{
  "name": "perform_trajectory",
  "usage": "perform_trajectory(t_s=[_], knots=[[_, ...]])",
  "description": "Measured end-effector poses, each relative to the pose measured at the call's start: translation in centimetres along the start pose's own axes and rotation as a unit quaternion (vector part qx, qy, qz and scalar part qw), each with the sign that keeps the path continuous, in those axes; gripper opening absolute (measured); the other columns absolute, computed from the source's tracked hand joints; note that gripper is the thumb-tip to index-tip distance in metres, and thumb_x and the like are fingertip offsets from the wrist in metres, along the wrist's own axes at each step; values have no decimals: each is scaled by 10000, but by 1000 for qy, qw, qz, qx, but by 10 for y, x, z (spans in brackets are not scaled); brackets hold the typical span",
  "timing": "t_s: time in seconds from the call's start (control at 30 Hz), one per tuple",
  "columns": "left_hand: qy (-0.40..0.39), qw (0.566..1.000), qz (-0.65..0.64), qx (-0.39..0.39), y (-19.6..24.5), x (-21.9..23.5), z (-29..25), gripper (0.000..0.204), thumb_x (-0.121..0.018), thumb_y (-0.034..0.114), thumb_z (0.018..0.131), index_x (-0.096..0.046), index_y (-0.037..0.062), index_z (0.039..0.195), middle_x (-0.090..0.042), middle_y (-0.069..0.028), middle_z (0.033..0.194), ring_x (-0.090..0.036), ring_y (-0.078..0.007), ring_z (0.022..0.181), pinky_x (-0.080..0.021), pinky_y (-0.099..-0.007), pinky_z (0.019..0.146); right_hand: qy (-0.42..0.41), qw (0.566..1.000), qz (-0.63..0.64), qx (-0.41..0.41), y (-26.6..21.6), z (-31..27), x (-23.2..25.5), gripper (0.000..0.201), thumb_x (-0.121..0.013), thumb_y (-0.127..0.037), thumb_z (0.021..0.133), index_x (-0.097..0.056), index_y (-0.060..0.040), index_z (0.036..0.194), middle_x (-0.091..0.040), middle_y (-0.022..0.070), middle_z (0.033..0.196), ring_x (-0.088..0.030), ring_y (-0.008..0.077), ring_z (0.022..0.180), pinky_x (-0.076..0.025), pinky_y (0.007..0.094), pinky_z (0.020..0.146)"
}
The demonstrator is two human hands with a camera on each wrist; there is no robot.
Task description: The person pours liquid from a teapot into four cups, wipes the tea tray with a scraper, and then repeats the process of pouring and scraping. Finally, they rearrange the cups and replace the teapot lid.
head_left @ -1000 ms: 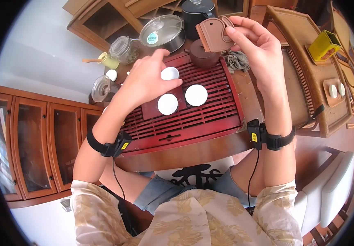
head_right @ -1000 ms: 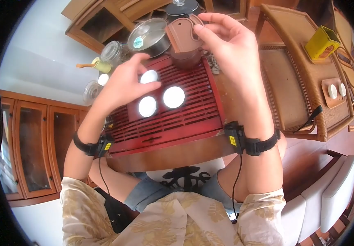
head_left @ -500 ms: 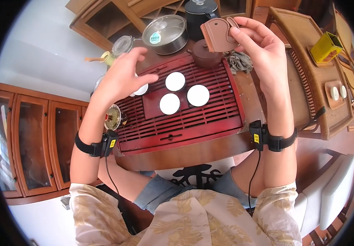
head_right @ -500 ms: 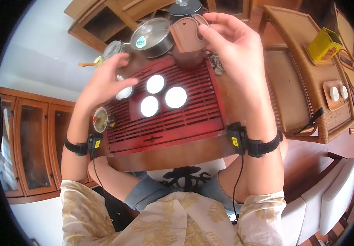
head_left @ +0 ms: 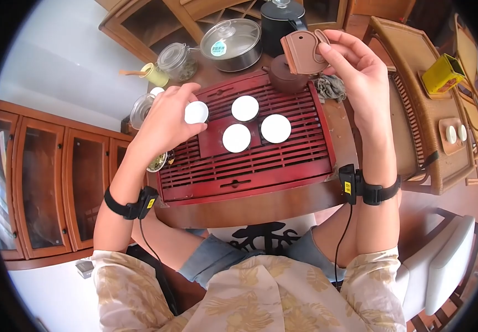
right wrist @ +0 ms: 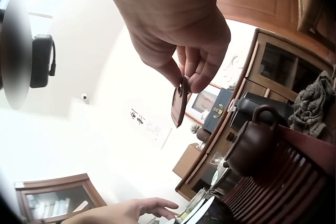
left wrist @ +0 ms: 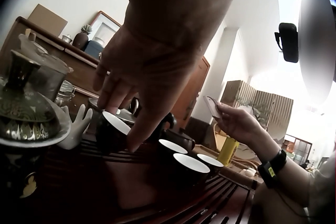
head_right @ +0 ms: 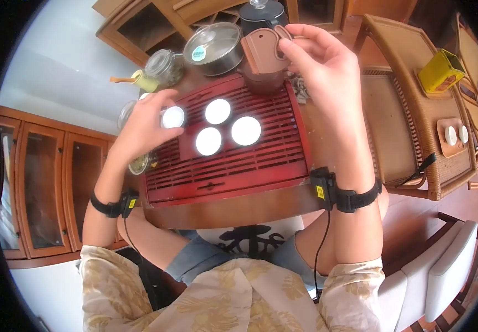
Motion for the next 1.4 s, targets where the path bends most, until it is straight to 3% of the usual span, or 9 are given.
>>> perform_trajectory(t_s=[0.47,0.57,0.67,0.73,0.8,0.97,1.17,1.27,1.4], knots=[[-19,999,-34,-31,17,-7,-54,867,-968,215,793,-564,79,1548,-703,-152,1334,-615,-372,1348,-492,-467,1165,-30,997,-65,18,-6,-4,-4,328,-820,-129,1021,-769,16,1310,-838,74,1113,-756,95,1001,-591,249,870],[108,987,-102,-62,23,15,-72,632,-967,215,831,-655,59,1357,-725,-126,1111,-705,-287,1070,-578,-395,957,-40,991,-120,40,-21,-8,-12,275,-815,-111,1023,-782,21,1262,-843,92,1113,-753,100,1021,-595,264,895],[-39,951,-306,12,51,38,-99,394,-944,242,881,-662,48,1076,-716,-95,875,-701,-284,787,-576,-373,718,-77,978,-170,88,-22,-4,-30,248,-818,-102,1011,-793,20,1225,-846,94,1091,-766,112,1013,-608,292,902],[-33,929,-353,-109,68,15,-113,442,-921,227,932,-524,102,782,-538,-12,667,-473,-156,579,-405,-320,535,-128,950,-256,123,-33,-2,-55,208,-777,-25,1033,-769,40,1231,-834,82,1120,-763,109,1041,-610,270,919],[-98,904,-348,-229,80,-23,-123,477,-872,227,974,-490,110,713,-497,-45,634,-501,-209,546,-405,-365,510,-175,924,-311,138,-46,1,-86,210,-784,-37,1014,-777,26,1214,-844,84,1103,-780,123,1008,-617,288,916],[22,843,-343,-415,102,-99,-129,280,-758,184,1014,-636,72,788,-573,-94,619,-616,-337,576,-492,-489,527,-300,853,-383,186,-39,20,-154,203,-800,-76,978,-777,12,1159,-833,163,1009,-812,258,929,-630,362,862],[125,831,-375,-391,76,-120,-147,182,-752,144,971,-661,67,834,-581,-71,643,-634,-288,599,-521,-445,535,-378,790,-458,153,9,34,-191,159,-796,-85,970,-772,4,1099,-819,181,975,-813,335,911,-629,389,835],[168,800,-408,-406,80,-128,-158,437,-807,138,992,-509,114,674,-476,-31,622,-535,-221,532,-436,-376,463,-392,766,-477,179,29,39,-195,153,-797,-80,962,-772,1,1090,-818,177,969,-809,331,897,-627,392,830],[131,795,-363,-469,90,-136,-169,83,-789,120,888,-732,71,924,-586,-19,708,-625,-185,655,-509,-357,525,-399,764,-480,161,35,37,-201,145,-729,-80,945,-794,-44,1070,-791,202,936,-765,410,914,-606,467,839]])
Point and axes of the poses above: each hand's wrist, its own z-axis towards the middle knuckle, its own x-axis out of the back of the hand, y = z × x, the point moved 2 cm from there along z, towards the middle knuckle
